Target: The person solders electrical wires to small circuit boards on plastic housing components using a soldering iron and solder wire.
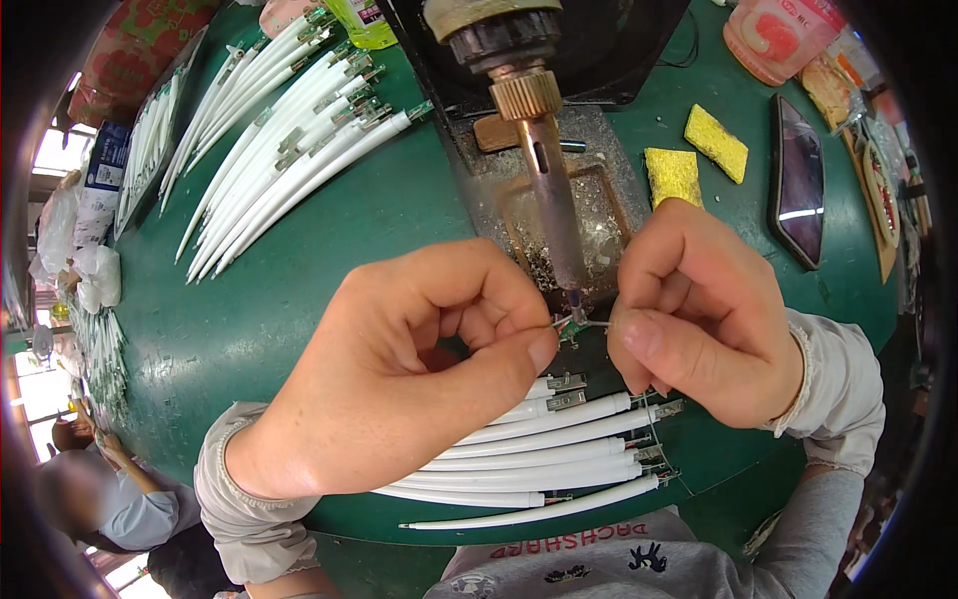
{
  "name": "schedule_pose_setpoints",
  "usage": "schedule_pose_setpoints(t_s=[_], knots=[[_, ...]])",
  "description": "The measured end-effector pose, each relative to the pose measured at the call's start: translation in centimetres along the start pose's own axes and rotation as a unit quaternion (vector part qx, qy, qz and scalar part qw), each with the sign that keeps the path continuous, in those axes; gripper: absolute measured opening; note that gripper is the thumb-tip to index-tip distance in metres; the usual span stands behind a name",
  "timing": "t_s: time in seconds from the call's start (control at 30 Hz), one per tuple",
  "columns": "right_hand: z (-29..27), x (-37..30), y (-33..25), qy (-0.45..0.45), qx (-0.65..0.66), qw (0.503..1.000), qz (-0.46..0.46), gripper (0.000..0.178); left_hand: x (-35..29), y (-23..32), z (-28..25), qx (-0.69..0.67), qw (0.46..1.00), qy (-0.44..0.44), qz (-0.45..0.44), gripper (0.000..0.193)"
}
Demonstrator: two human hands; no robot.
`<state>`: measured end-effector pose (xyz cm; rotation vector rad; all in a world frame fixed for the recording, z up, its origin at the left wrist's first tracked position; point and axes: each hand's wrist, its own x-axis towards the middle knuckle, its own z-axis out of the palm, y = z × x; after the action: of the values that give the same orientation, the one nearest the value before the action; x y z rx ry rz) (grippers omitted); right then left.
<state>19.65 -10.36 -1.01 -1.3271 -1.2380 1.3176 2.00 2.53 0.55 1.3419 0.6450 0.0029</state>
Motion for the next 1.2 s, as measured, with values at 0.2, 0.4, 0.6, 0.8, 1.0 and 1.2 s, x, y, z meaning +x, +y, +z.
schedule_pose_setpoints(t_s=[0.2,0.4,0.6,0.8,1.0,1.2], knots=[[0.23,-0.1,-0.09,0.021,-0.05,0.998,-0.033,0.015,-0.07,0.42,0.31,-0.025,0.999,0.016,0.037,0.014],[0.34,-0.12,-0.22,0.032,-0.051,0.997,-0.046,0.014,-0.07,0.7,0.48,-0.034,0.998,0.02,0.055,0.012],[0.36,0.03,0.06,0.031,-0.054,0.995,-0.073,0.015,-0.14,0.69,0.43,-0.022,0.997,0.023,0.072,0.012],[0.23,-0.04,0.06,0.026,-0.046,0.996,-0.072,0.015,-0.23,0.14,0.25,-0.011,0.994,0.017,0.104,0.012],[0.08,-0.06,0.05,0.016,-0.067,0.996,-0.065,0.017,-0.12,0.61,0.15,-0.037,0.999,0.022,0.027,0.014],[0.51,-0.12,0.28,0.036,-0.096,0.991,-0.088,0.025,-0.14,0.44,0.24,-0.076,0.997,0.004,-0.01,0.012]])
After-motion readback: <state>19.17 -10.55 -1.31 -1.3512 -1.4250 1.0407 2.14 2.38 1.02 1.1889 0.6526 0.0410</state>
